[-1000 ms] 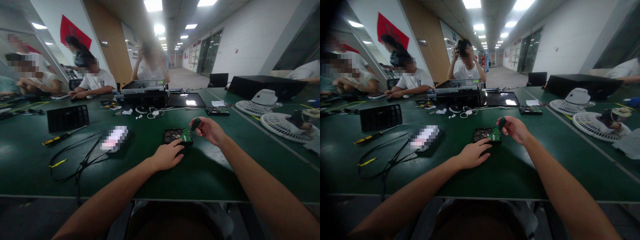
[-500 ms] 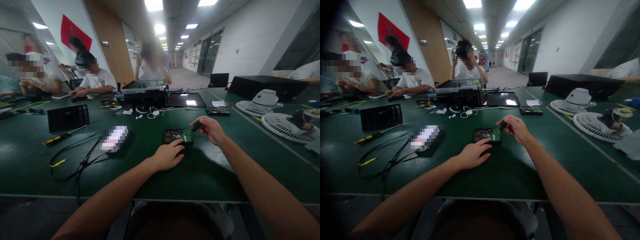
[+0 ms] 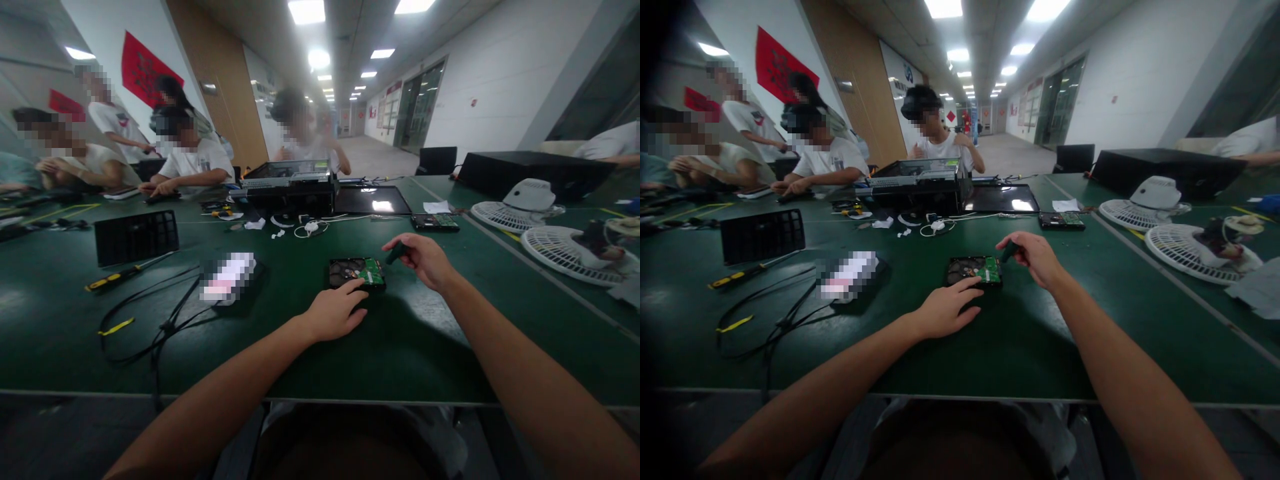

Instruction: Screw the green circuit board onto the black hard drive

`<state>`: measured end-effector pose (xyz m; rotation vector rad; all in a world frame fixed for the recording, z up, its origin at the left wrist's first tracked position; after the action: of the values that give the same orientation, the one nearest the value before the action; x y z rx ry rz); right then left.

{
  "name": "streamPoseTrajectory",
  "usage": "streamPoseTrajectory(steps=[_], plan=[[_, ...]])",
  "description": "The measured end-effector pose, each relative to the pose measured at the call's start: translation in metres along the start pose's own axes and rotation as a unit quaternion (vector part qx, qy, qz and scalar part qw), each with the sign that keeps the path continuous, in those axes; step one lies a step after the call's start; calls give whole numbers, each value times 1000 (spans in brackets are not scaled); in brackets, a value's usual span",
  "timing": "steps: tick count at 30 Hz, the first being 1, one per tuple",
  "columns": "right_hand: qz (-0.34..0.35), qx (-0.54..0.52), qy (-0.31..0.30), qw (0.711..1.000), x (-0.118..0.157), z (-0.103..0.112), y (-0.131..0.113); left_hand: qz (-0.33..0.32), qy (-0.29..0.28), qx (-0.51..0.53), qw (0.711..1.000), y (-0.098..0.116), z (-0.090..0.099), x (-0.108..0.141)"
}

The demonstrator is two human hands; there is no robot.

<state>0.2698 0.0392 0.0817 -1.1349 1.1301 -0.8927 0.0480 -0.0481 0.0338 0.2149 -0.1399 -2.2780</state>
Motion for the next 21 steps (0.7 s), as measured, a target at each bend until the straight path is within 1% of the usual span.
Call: streamPoseTrajectory(steps=[4,7,11,18,21], plan=[[-19,-38,-6,999,0,-1,2,4,-9,2,1000,1,1,0],[-27,-56,-16,998,1,-2,2,1,-5,2,1000,2,2,0],[-42,-57,-38,997,3,-5,0,1,3,3,1000,1,1,0],[-65,-62,-62,994,5,-8,-1,2,0,4,1000,1,0,0],[-68,-69,-60,993,5,-8,-1,3,0,1,1000,1,0,0]])
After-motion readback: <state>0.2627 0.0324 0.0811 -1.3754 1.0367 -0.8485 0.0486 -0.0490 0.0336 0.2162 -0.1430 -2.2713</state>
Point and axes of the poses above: each hand's wrist, its own x-axis away from the middle knuckle, its own z-axis out of the back of the hand, y = z × x, the point moved 4 cm from there along -x, towards the middle knuckle, and after that the axes turned 1 degree about -z, right-handed, at the moved point
